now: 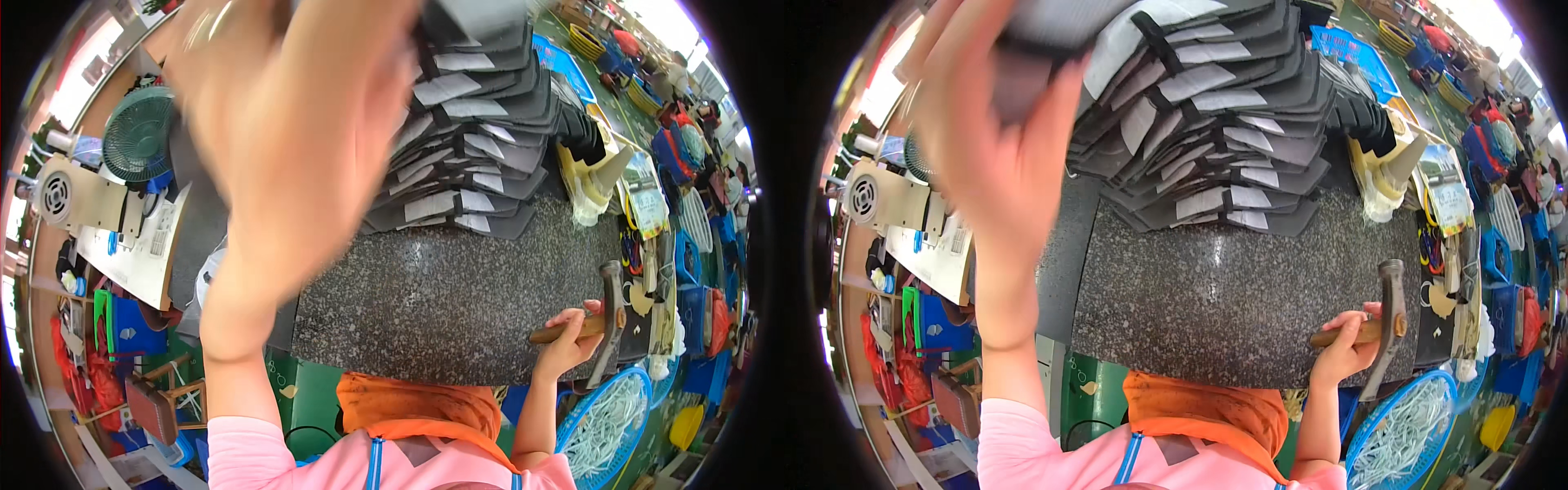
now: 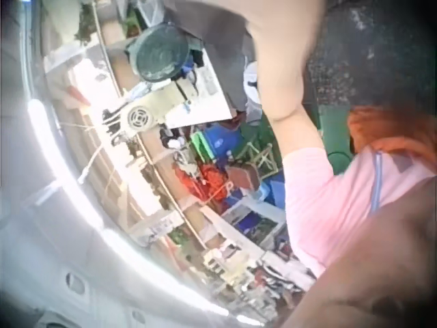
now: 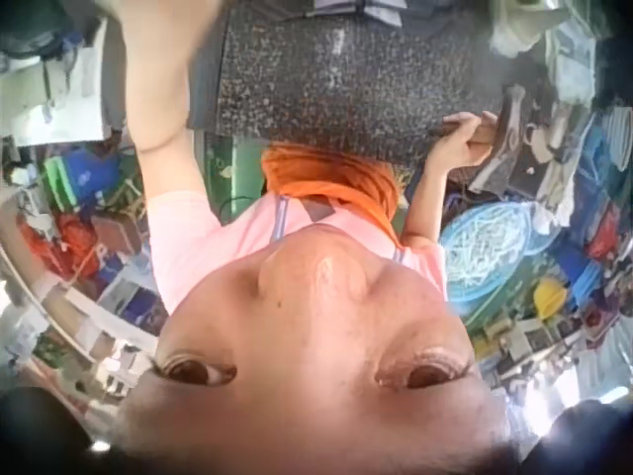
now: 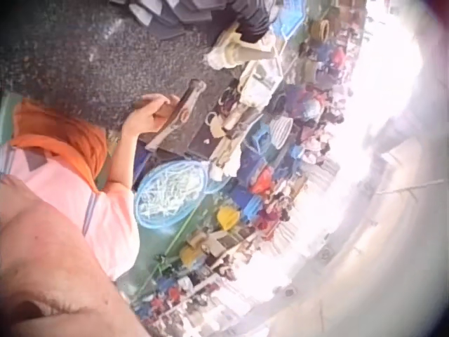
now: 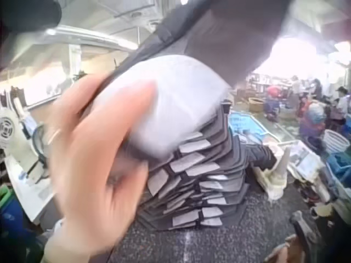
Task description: The person picks up individual grey shoe components from a stack and uses a hammer to flatten or bond specific edges on a workbench.
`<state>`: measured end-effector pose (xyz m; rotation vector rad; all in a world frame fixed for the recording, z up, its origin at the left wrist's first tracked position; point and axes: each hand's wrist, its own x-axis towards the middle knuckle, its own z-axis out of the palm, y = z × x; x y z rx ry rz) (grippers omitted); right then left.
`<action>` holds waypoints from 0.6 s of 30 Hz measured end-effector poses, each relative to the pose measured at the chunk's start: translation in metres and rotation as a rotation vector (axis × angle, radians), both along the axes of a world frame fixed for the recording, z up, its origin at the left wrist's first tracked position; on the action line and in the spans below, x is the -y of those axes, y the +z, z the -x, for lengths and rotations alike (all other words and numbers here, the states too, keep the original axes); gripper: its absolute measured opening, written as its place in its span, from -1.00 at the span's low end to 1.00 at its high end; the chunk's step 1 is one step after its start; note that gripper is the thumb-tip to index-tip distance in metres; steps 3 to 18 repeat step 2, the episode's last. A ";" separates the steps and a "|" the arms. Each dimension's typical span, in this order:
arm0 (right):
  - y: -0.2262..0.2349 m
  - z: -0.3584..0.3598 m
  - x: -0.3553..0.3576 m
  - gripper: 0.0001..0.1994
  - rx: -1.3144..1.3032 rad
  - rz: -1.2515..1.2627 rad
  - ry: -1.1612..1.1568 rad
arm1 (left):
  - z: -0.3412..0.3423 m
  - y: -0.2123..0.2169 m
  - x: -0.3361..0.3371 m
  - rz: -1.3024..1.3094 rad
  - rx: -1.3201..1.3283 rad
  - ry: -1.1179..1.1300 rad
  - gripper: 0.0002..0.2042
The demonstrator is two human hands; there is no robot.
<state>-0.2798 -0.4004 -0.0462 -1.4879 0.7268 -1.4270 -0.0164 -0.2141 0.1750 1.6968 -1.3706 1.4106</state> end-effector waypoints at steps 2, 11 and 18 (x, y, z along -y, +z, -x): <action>-0.005 0.004 0.004 -0.57 -0.096 0.035 0.179 | -0.047 0.005 0.015 -0.115 0.056 0.137 -0.62; -0.005 0.004 0.004 -0.57 -0.096 0.035 0.179 | -0.047 0.005 0.015 -0.115 0.056 0.137 -0.62; -0.005 0.004 0.004 -0.57 -0.096 0.035 0.179 | -0.047 0.005 0.015 -0.115 0.056 0.137 -0.62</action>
